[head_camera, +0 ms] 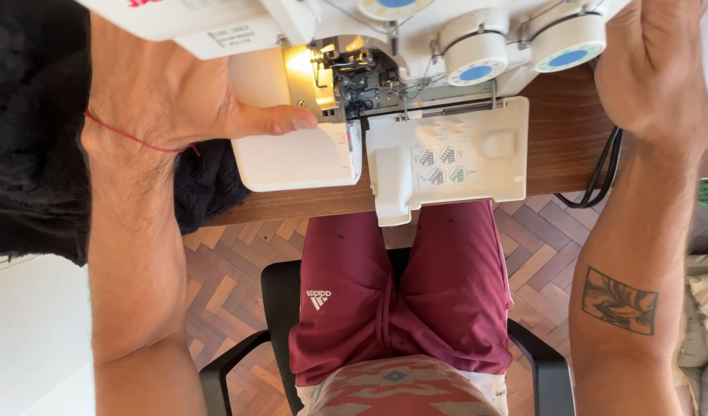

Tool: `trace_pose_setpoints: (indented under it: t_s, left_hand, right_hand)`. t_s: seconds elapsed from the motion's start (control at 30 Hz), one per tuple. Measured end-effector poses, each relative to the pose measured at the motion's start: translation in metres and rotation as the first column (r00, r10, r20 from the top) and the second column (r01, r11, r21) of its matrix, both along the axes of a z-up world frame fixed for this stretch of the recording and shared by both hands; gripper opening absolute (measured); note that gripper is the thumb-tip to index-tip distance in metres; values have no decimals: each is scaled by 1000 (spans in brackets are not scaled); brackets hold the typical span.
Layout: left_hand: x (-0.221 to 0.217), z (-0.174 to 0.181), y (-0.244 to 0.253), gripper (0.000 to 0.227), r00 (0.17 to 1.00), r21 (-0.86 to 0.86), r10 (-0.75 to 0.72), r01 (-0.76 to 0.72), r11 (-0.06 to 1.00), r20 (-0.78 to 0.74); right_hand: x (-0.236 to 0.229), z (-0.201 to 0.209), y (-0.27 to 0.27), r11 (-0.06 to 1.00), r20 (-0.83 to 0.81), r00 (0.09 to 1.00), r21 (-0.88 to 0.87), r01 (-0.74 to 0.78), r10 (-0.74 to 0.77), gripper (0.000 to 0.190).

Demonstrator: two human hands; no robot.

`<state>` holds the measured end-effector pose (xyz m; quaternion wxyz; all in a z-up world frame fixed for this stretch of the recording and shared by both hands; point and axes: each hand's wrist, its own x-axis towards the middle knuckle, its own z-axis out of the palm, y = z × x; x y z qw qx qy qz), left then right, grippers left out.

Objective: The recorder is threading a Janome overlocker sewing machine, using tweezers to guide the thread through the internal mechanisms.

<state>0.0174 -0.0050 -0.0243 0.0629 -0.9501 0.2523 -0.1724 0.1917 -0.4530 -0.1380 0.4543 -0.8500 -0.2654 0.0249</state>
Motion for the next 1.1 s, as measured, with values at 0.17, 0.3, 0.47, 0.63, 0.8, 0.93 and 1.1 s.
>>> trace_pose_setpoints:
  t_s: [0.17, 0.3, 0.47, 0.63, 0.8, 0.93, 1.1]
  left_hand:
    - [-9, -17, 10, 86, 989, -191, -2, -27, 981, -150]
    - [-6, -12, 3, 85, 982, -220, 10, -52, 974, -187]
    - [-14, -8, -4, 68, 993, -241, 87, -104, 965, -79]
    - [-31, -9, -10, 64, 986, -367, 154, -124, 922, 55]
    - [-50, -7, -43, 62, 967, -612, 232, -121, 781, 106]
    - [-68, -39, -57, 58, 961, -764, 264, -105, 637, 88]
    - [-77, -56, -94, 56, 958, -824, 288, -168, 541, -5]
  right_hand:
    - [-27, 11, 13, 907, -290, 883, -321, 273, -369, 31]
    - [-35, -2, -31, 994, 117, 987, -43, -105, 109, 17]
    - [-68, 43, 5, 881, 450, 888, -453, 135, 95, 40]
    - [-80, 19, 11, 820, 606, 788, -503, 273, 110, 28]
    - [-88, 29, 29, 858, 562, 826, -441, 264, 34, 15]
    - [-80, 21, 15, 940, 437, 899, -293, 174, -30, 9]
    - [-116, 100, 29, 965, -11, 967, 69, 254, -254, 16]
